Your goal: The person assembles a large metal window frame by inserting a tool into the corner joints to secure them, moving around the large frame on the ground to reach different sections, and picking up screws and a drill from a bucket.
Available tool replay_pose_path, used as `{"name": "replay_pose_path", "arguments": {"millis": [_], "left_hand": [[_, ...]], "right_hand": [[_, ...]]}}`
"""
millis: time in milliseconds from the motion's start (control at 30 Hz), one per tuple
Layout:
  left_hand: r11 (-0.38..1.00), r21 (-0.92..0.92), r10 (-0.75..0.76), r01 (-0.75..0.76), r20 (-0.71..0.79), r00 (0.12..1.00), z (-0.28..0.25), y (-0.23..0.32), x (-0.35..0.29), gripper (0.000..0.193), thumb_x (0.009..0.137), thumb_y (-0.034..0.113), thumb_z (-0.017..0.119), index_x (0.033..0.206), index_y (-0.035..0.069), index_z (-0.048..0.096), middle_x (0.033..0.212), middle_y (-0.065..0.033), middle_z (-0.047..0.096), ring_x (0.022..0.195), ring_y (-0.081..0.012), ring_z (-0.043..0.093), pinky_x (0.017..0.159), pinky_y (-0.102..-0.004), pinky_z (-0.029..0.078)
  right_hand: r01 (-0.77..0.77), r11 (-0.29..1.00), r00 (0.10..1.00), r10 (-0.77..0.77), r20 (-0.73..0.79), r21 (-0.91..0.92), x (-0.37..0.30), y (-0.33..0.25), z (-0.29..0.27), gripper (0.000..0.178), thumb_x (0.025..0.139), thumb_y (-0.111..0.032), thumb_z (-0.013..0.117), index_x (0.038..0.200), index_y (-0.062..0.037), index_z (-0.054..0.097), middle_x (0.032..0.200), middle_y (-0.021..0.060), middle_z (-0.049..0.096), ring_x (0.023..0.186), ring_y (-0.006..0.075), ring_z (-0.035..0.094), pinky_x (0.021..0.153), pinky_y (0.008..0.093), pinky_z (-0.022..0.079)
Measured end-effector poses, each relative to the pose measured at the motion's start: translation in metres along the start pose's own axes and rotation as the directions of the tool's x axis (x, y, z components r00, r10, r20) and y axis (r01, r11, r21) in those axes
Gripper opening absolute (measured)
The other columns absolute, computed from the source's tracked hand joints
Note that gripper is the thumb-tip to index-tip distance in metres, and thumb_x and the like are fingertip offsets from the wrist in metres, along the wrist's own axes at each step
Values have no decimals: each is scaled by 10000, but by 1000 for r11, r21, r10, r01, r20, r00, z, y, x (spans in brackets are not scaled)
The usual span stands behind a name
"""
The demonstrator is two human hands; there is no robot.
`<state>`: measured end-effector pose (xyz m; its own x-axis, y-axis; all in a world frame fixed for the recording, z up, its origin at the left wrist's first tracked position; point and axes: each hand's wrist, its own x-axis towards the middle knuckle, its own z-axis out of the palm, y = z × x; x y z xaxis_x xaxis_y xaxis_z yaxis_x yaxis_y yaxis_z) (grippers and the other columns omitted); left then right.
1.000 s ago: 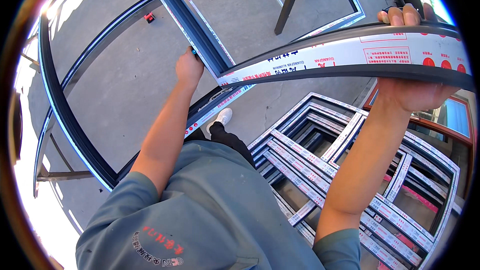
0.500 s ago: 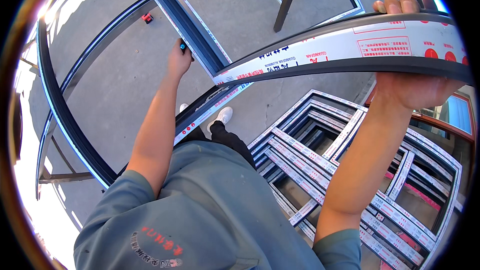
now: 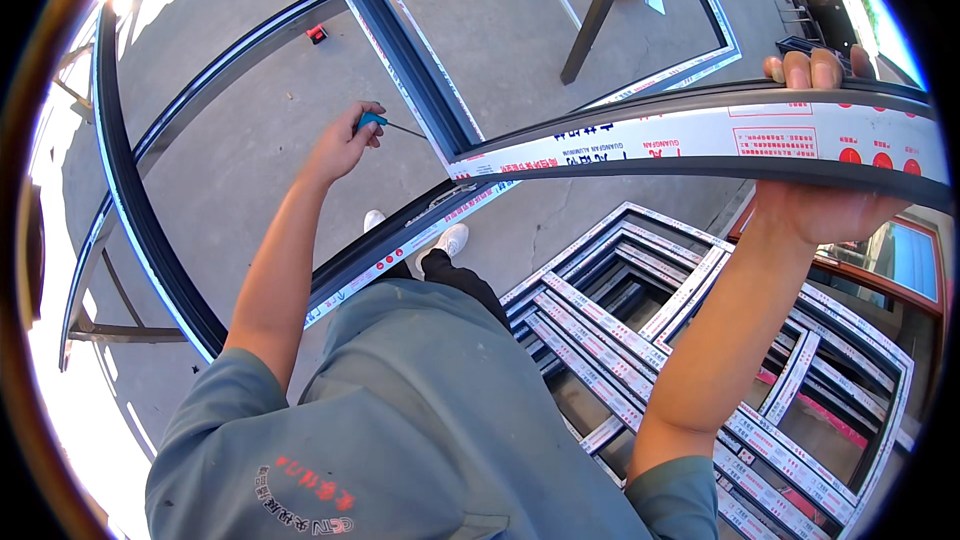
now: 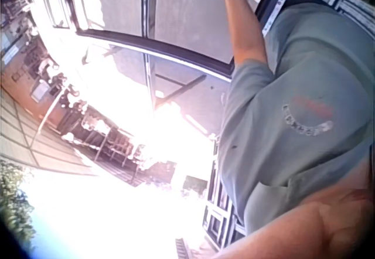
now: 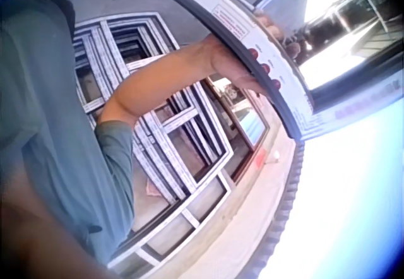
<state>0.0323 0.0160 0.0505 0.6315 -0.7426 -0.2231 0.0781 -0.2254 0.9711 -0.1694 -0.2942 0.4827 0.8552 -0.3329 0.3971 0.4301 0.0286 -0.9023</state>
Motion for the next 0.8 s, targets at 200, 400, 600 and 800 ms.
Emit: {"name": "replay_pose_path", "arguments": {"millis": [200, 400, 600, 800], "left_hand": [[958, 280, -61, 59, -2, 998, 2, -3, -2, 274, 1050, 265, 498, 1215, 49, 532, 997, -129, 667, 918, -241, 643, 839, -384, 500], [968, 249, 19, -20, 8, 1000, 12, 9, 5, 359, 1041, 380, 514, 1127, 34, 564, 1004, -168, 675, 942, -285, 644, 841, -398, 494], [985, 165, 48, -58, 61, 997, 24, 9, 16, 350, 1037, 380, 523, 1107, 41, 569, 976, -148, 677, 924, -260, 636, 838, -386, 493], [996, 62, 50, -60, 151, 987, 29, -3, 25, 364, 1049, 406, 496, 1097, 52, 568, 971, -71, 629, 930, -182, 553, 866, -338, 451]], "right_hand": [[-11, 1000, 996, 9, 90, 24, 2, 1, -2, 1016, 829, -850, 359, 1335, 19, 505, 949, 134, 571, 938, 268, 482, 1014, 521, 269], [-8, 1000, 998, 9, 65, -12, 1, 1, 0, 995, 830, -832, 400, 1349, 10, 505, 977, 123, 574, 929, 239, 520, 1013, 491, 282], [-25, 1000, 997, 26, 70, -16, 1, 1, 3, 993, 820, -836, 434, 1351, 1, 502, 989, 114, 576, 931, 222, 543, 1016, 470, 292], [-45, 999, 998, 46, 46, -22, 0, 0, 4, 973, 797, -819, 510, 1308, 8, 542, 996, 81, 571, 942, 197, 546, 1017, 432, 309]]}}
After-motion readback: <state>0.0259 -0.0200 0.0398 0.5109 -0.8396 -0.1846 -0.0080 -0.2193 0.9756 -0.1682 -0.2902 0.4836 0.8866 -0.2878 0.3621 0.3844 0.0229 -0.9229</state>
